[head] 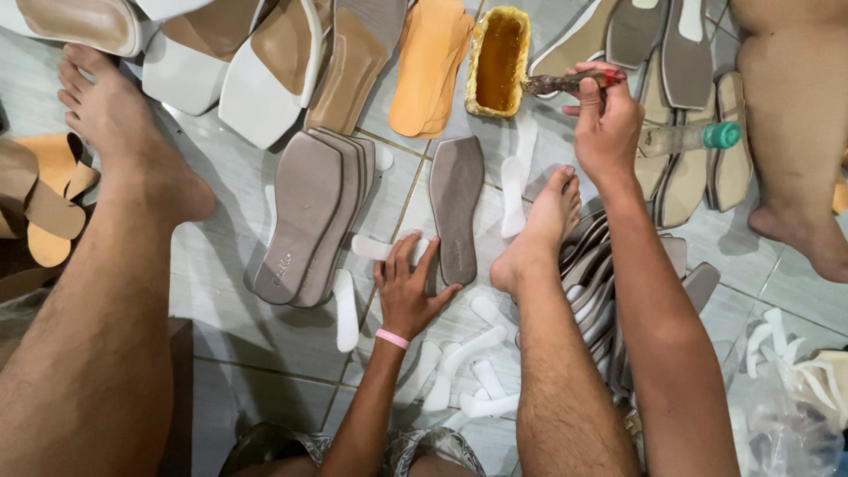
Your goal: The person applies glue to the heel area of a shoe insole using a brush, then places a white foam insert onto the glued area and presses it down. This process is repeated for multiple insoles.
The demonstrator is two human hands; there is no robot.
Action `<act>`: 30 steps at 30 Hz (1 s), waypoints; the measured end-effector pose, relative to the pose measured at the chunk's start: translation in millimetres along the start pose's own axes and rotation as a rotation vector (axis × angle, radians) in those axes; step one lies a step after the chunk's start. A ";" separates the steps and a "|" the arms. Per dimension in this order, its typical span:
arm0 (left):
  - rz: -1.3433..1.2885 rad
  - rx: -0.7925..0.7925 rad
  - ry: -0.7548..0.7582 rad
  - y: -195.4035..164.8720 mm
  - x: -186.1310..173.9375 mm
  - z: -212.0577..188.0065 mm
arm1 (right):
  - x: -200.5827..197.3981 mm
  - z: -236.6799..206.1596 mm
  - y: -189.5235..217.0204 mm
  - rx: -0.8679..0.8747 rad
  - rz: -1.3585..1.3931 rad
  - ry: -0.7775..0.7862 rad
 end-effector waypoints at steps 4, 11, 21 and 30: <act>-0.032 -0.012 0.007 -2.3 -0.4 2.6 | -1.2 1.6 6.9 0.010 -0.103 0.035; 0.028 -0.006 -0.012 -0.8 0.3 1.2 | -51.5 -10.5 28.5 -0.074 0.232 -0.159; 0.001 -0.012 -0.022 1.4 2.2 -0.4 | -75.9 -28.8 25.7 -0.096 0.592 -0.267; 0.057 -0.015 -0.052 -0.4 2.4 -2.0 | 0.7 -63.7 15.1 0.125 0.646 0.006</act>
Point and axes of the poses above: each hand's wrist, its own z-axis towards the middle knuckle, its own x-axis out of the palm, y = z × x, the point moved 9 cm from there along z, towards the middle knuckle, and after that the axes turned 15 degrees about y, right-handed, at the moved point
